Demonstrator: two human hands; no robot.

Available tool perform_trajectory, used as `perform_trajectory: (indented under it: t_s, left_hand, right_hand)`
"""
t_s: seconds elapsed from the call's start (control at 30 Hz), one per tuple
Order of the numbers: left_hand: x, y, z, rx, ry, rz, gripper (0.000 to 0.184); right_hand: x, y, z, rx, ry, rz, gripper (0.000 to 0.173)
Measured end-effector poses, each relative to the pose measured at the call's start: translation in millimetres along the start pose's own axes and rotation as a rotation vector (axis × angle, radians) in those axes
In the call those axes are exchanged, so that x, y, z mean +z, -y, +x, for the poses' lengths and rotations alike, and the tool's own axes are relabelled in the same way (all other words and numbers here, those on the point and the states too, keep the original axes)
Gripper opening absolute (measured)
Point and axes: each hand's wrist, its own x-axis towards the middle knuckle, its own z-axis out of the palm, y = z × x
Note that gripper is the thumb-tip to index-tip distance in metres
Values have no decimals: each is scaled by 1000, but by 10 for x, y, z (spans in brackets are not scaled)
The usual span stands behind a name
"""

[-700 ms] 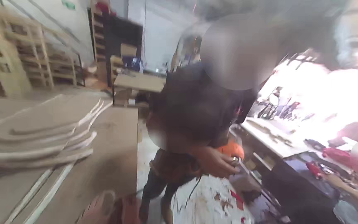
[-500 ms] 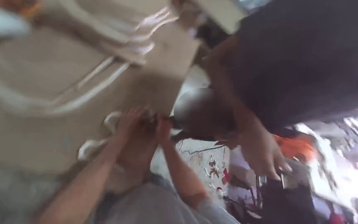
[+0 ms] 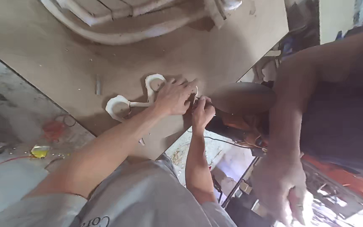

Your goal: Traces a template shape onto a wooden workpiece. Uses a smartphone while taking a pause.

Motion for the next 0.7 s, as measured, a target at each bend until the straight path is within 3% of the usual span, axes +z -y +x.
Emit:
perform_trajectory:
  t_s: [0.7]
  left_hand:
    - [7, 46, 7, 26, 20, -46, 81]
  right_hand:
    - [-9, -40, -2, -6, 57, -107, 17]
